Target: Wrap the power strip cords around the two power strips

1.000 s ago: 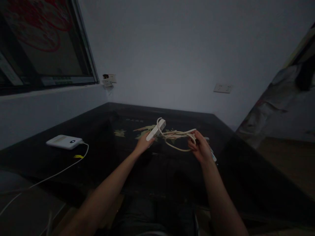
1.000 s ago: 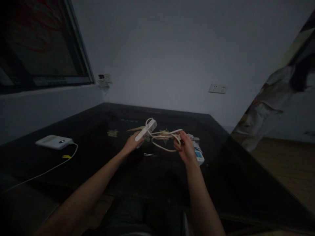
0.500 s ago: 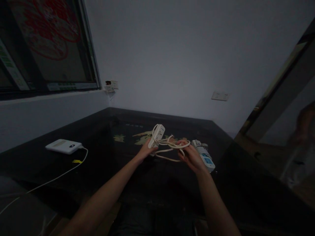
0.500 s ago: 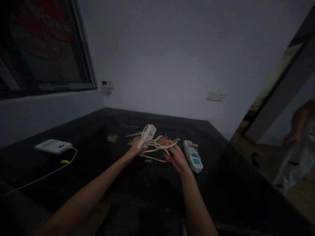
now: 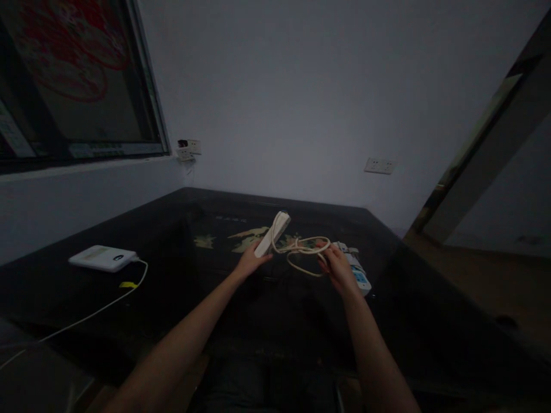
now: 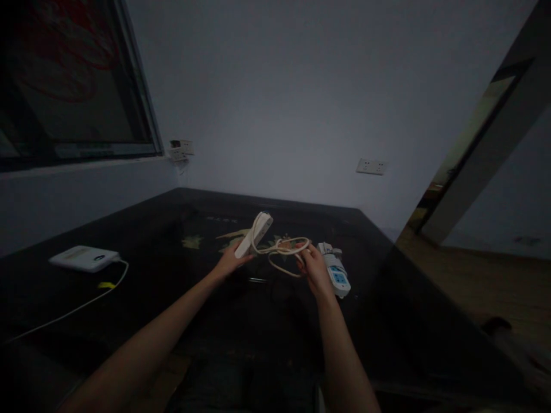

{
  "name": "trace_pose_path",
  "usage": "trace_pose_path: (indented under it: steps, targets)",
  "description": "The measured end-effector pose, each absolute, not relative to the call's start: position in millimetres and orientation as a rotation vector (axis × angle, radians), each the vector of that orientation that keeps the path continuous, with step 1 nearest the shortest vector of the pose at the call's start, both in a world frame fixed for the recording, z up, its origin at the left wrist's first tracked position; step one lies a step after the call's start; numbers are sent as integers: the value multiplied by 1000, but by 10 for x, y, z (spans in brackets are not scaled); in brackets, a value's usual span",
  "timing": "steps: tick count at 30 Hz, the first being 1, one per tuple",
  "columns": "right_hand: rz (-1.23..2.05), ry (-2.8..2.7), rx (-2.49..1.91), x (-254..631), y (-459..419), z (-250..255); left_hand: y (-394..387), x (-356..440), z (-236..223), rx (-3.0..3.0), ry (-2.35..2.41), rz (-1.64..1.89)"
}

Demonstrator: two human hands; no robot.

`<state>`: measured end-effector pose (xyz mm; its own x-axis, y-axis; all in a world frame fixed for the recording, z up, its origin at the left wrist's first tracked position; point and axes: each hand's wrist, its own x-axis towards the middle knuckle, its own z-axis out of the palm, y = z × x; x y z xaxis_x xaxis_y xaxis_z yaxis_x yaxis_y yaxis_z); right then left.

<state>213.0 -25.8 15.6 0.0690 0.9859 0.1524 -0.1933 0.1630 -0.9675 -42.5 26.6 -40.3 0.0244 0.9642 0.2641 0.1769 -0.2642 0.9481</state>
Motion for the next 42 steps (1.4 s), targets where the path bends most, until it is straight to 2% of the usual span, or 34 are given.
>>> trace_pose_path:
  steps: [19, 37, 42]
  targets:
    - [1015, -1109, -1106, 2154, -173, 33, 209, -378, -388, 1385, 1111, 1275]
    - [641, -1063, -1235, 2228, -146, 32, 184, -372, -327, 1296, 1090, 1319]
    - [685, -1031, -1224, 2253, -154, 62, 144, -383, -288, 1256, 1084, 1314]
